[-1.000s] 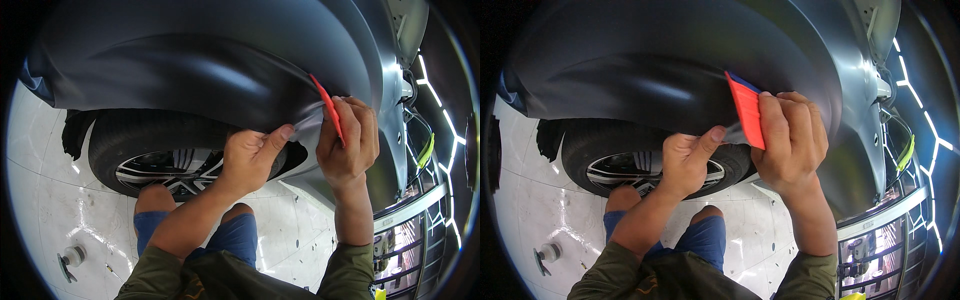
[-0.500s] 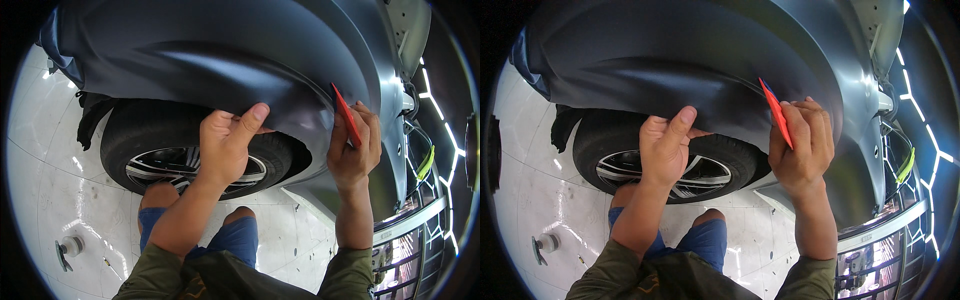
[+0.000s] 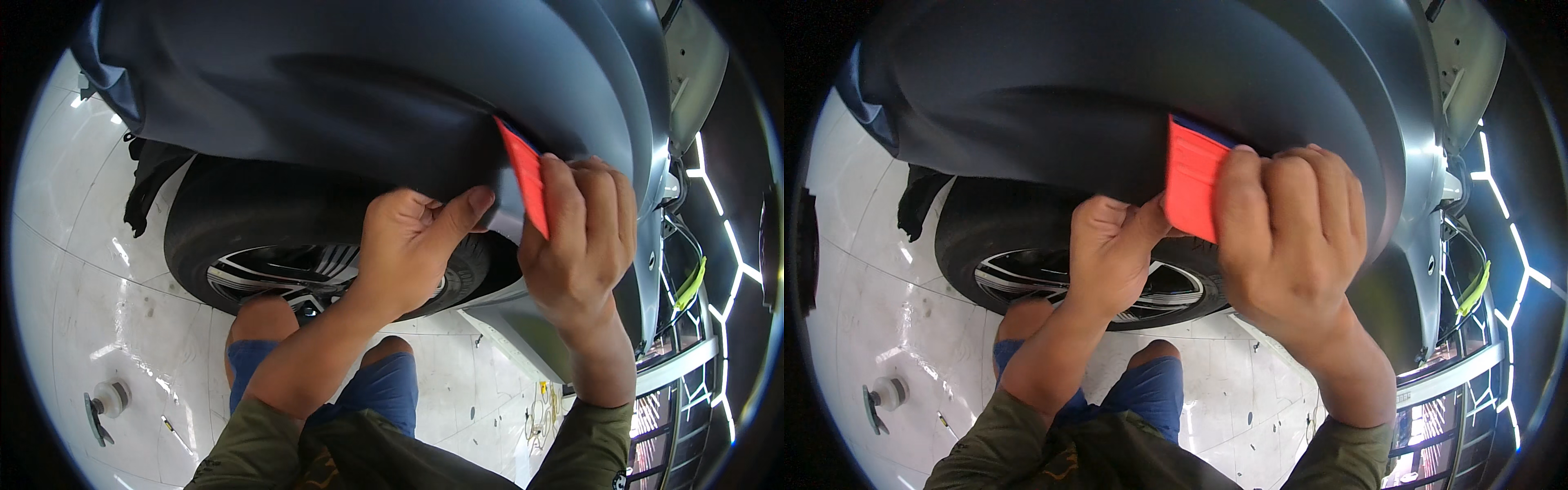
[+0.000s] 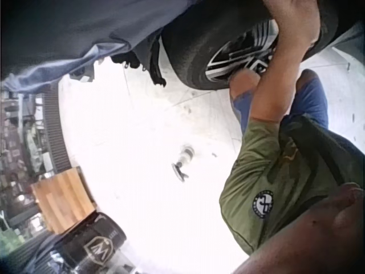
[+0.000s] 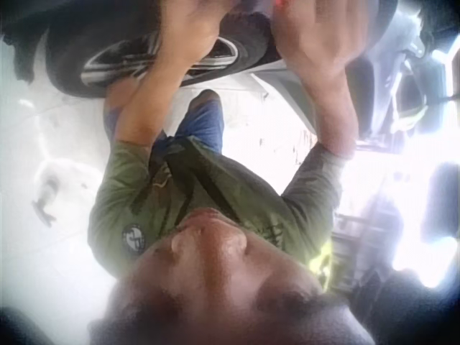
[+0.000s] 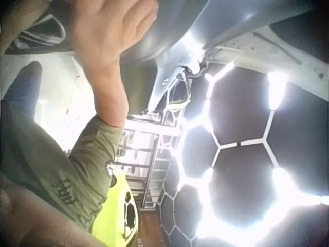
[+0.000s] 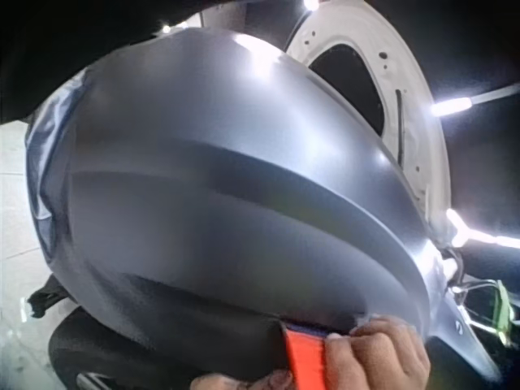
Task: The person applies a matte vinyl wrap to the front wheel arch of a car. They use a utility knife to trim the edges and a squeegee to smooth the material into the curves of the fender.
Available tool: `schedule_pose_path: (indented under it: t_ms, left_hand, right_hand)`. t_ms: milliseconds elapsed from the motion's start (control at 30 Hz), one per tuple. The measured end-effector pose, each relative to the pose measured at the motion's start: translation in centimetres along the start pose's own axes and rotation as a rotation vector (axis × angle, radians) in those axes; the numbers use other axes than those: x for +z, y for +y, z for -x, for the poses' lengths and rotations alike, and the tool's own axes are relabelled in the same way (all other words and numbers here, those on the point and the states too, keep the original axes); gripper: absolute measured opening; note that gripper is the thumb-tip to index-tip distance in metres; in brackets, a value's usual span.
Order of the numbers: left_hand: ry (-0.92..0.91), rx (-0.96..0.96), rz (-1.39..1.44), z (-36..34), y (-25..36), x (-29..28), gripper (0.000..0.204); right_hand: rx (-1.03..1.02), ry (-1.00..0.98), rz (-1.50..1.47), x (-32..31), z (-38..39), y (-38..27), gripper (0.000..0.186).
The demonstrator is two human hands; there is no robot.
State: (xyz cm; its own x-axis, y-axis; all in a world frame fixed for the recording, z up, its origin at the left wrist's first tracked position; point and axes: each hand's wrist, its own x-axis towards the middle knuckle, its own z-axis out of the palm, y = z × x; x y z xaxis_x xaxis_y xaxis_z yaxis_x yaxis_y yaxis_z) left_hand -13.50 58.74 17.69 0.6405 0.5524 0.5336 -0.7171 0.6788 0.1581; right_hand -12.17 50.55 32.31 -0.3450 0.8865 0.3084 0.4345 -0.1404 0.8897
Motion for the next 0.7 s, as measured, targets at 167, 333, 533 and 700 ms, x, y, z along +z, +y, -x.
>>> schedule_pose_path:
  t_ms: [167,333,533,700]
  left_hand:
    - [0.101,0.078,-0.092,-0.5,1.6,-1.5,0.027]
    - [0.176,0.135,-0.113,-0.6,3.5,-2.5,0.019]
    - [0.119,0.162,-0.21,-0.1,3.2,-3.8,0.018]
    - [0.141,0.103,-0.137,-0.5,3.7,-3.4,0.034]
  right_hand:
    - [0.072,0.021,-0.12,-2.7,-1.3,0.4,0.034]
    - [0.178,0.145,-0.188,-0.2,0.9,0.2,0.031]
    - [0.039,0.174,-0.119,0.7,-2.4,-1.2,0.037]
    - [-0.097,0.182,-0.074,1.4,-5.6,-2.5,0.041]
